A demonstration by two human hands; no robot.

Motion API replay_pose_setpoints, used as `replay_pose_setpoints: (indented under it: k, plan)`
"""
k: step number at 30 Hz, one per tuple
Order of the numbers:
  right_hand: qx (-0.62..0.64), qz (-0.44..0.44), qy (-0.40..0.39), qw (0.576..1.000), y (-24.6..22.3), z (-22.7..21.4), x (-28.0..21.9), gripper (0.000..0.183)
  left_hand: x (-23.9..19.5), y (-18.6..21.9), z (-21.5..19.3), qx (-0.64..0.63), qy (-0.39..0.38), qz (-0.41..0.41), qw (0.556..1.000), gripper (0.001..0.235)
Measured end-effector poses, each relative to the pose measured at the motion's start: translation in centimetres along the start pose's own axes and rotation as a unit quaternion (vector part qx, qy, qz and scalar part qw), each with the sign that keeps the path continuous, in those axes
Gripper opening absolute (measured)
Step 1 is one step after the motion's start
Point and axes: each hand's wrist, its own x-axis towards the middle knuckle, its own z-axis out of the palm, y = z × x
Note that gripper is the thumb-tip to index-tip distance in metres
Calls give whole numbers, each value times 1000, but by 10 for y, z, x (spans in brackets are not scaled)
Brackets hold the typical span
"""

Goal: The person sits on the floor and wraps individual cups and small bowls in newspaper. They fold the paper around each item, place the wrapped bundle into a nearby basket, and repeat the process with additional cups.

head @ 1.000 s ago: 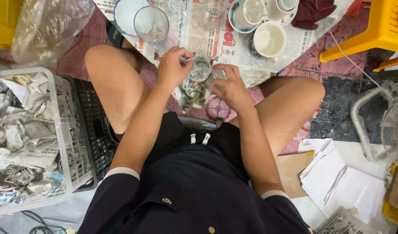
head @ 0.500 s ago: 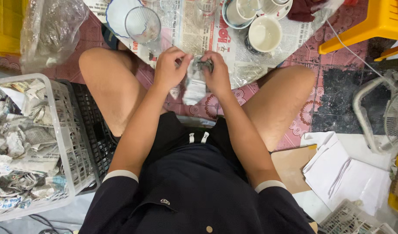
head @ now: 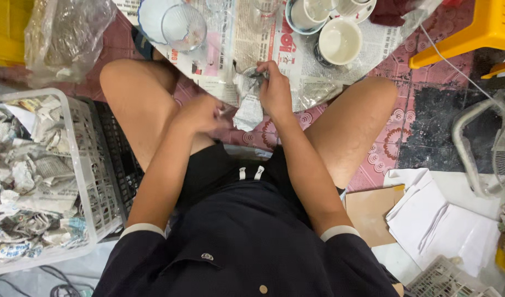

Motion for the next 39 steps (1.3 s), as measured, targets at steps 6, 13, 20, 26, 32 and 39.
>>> replay_pose_setpoints:
  k: [6,13,20,26,32,39]
  plan:
    - [-4,11,13,1000,-3,1,1,33,25,19,26,-260,-82,17,962,41]
    - [8,97,6,995,-6,-1,0,26,27,17,18,-406,-65,9,912,31]
    - [23,-26,28,999,2,-2,-8,23,26,37,12,-356,183,48,915,28]
    - [17,-69,-83,994,-1,-21,-15,41,31,56,5,-152,351,60,922,25]
    - [10,-57,-86,995,-3,-21,-16,52,46,63,1,-104,380,78,916,28]
    - [10,0,-11,1000,1,-6,-16,32,37,39,5,-325,355,172,860,29]
